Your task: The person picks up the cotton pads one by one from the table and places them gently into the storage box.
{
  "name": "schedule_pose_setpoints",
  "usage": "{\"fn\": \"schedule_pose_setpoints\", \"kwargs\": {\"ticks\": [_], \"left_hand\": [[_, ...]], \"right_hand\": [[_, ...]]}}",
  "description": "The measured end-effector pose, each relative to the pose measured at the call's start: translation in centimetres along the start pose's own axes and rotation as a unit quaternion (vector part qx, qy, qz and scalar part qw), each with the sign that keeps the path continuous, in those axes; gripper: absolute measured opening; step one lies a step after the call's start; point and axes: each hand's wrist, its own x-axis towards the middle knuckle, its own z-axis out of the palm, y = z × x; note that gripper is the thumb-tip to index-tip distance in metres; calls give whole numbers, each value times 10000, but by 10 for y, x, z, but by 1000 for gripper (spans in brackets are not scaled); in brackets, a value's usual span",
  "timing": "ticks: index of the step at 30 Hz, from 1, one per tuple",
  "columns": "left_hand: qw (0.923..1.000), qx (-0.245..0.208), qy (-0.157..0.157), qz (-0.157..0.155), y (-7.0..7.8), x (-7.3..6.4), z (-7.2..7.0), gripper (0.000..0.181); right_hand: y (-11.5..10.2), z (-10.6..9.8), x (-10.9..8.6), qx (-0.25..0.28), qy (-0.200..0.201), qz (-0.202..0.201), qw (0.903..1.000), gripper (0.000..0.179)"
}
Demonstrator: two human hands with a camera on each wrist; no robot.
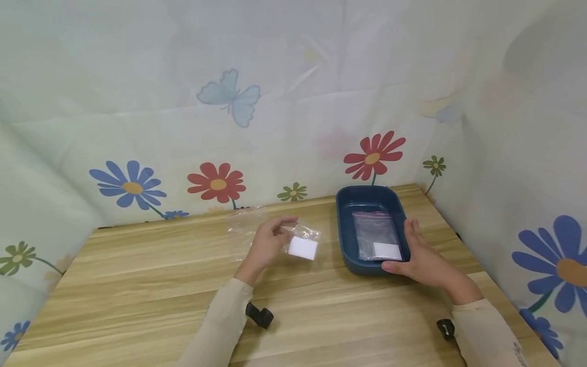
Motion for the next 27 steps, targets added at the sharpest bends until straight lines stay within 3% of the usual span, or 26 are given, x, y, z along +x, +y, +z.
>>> {"fn": "schedule_pose_setpoints", "kwargs": {"ticks": [5, 9, 15, 19, 23, 27], "left_hand": [[9996, -266, 41, -33, 1, 1, -3, 27], [9984, -553, -109, -20, 5, -1, -4, 29], [9918, -1006, -579, 539, 12, -2, -1, 33], [9872, -1226, -729, 706, 18, -1, 7, 39], [9880, -1317, -598, 552, 27, 6, 21, 50], [9873, -1366, -695, 409, 37, 16, 37, 63]], "right_hand": [[0, 0, 2, 68, 8, -30, 10000, 125], [-3, -1, 3, 85, 8, -45, 10000, 125], [-3, -2, 2, -7, 13, -63, 10000, 124], [-1, -2, 1, -174, 34, -25, 9998, 124], [-2, -2, 0, -331, 62, 38, 9994, 125], [-5, -3, 0, -393, 45, 63, 9992, 125]]}}
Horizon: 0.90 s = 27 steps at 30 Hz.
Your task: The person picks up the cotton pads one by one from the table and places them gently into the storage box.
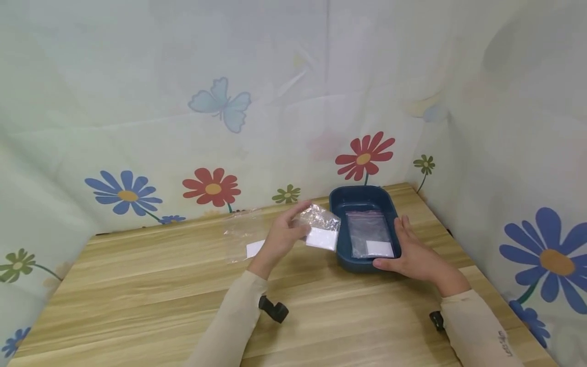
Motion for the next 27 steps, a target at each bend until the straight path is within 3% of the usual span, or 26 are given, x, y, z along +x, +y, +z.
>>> {"fn": "schedule_pose_setpoints", "kwargs": {"ticks": [8, 11, 13, 16, 23, 27], "left_hand": [[9985, -221, -391, -311, 1, 32, 43, 75], [9989, 229, -172, -370, 0, 43, 60, 73], [9960, 827, 5, -339, -3, 50, 72, 72], [9852, 1686, 123, -263, -7, 58, 89, 70], [9707, 2388, 17, -269, -16, 65, 119, 76], [9417, 3312, -65, -581, -22, 68, 129, 74]], "right_hand": [[-1, 1, -1, 13, 61, 12, 10000, 124], [0, 1, 0, -12, 93, -8, 10000, 124], [0, 2, 1, -22, 100, 12, 9999, 125], [1, 2, 0, -12, 109, 19, 9999, 125], [3, 5, 3, 87, 121, 17, 9999, 126], [5, 4, 2, 85, 135, 52, 9999, 126]]}}
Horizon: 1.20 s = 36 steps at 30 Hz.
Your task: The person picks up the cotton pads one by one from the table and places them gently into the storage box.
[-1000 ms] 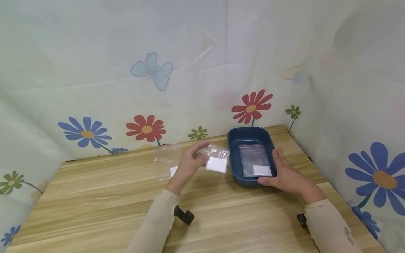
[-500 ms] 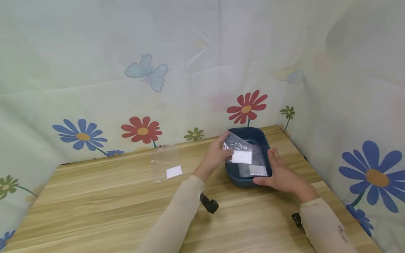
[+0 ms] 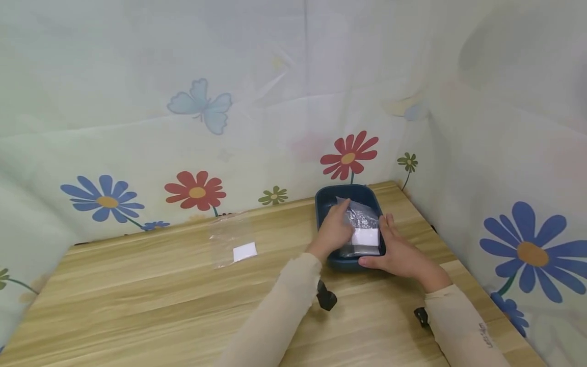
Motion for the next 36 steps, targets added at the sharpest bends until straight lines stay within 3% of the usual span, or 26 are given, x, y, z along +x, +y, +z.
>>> {"fn": "schedule_pose_setpoints", "kwargs": {"ticks": [5, 11, 17, 26, 30, 34, 36], "left_hand": [[9935, 1008, -421, -318, 4, 0, 5, 67], [9817, 1756, -573, -462, 12, -8, 7, 67], [9789, 1854, -565, -640, 15, -13, 6, 68], [9818, 1623, -121, -980, 12, -11, 11, 73], [9817, 1600, -90, -1027, 14, -11, 10, 75], [9770, 1870, -85, -1022, 16, -12, 12, 80], [9705, 2228, -9, -924, 17, -13, 13, 80]], "right_hand": [[-1, 0, 0, -2, 56, -96, 9999, 124], [-2, 0, -1, 46, 35, -154, 9999, 123], [-3, 0, 0, 65, 53, -105, 9999, 124], [-4, 1, -1, 96, 52, -94, 9999, 122], [-4, 0, -1, 109, 17, -56, 9999, 123], [-3, -1, -1, 128, -3, -69, 9999, 124], [-4, -1, -1, 148, -13, -77, 9999, 124]]}}
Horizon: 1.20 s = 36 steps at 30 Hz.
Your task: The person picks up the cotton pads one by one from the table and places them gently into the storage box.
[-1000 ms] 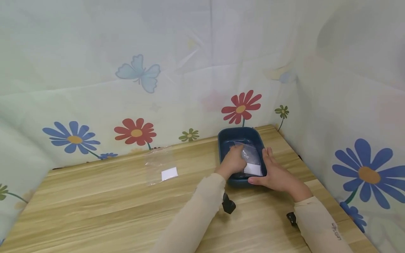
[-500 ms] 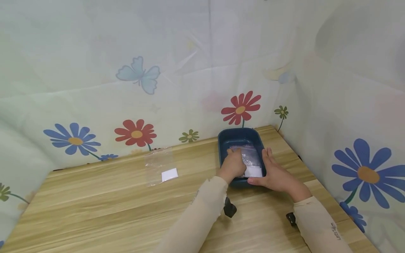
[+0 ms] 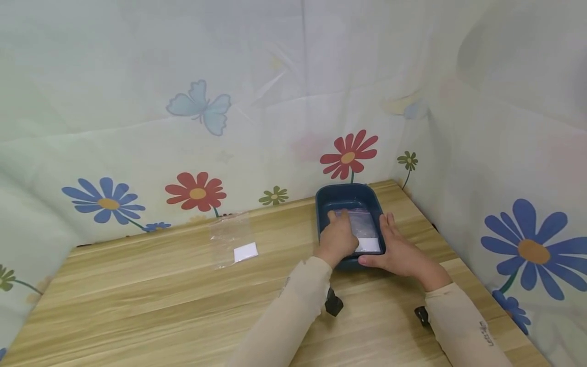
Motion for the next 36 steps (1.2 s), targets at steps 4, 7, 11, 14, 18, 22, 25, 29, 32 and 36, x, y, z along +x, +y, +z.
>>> {"fn": "schedule_pose_setpoints", "kwargs": {"ticks": [4, 7, 11, 14, 18, 22, 25, 29, 32, 36], "left_hand": [[9961, 789, 324, 246, 1, -6, -1, 74], [9931, 921, 534, 501, -3, -11, -11, 63], [9944, 169, 695, 773, -24, -17, -36, 44], [9933, -550, 726, 712, -48, -20, -54, 39], [9906, -1052, 725, 490, -88, -24, -70, 39], [9909, -1195, 585, 214, -132, -30, -83, 43], [9926, -1073, 567, -77, -170, -33, -94, 45], [9936, -594, 751, -597, -224, -36, -104, 43], [9893, -270, 886, -1128, -255, -38, -108, 38], [9812, -78, 649, -1815, -278, -40, -111, 37]], "right_hand": [[0, 0, 0, -2, -1, -10, 10000, 123], [0, 1, 0, -47, 11, -21, 10000, 123], [-3, 1, 3, -88, 4, -49, 9999, 124], [-3, 1, 5, -62, -36, -1, 10000, 126], [0, 1, 4, -17, -102, 105, 9999, 128], [4, 0, 2, 10, -114, 127, 9999, 128], [3, -1, 3, -4, -111, 113, 9999, 128], [1, -2, 4, -78, -100, 34, 9999, 127], [0, -1, 2, -143, -87, -16, 9999, 126], [0, 1, 0, -143, -95, -6, 9999, 125]]}}
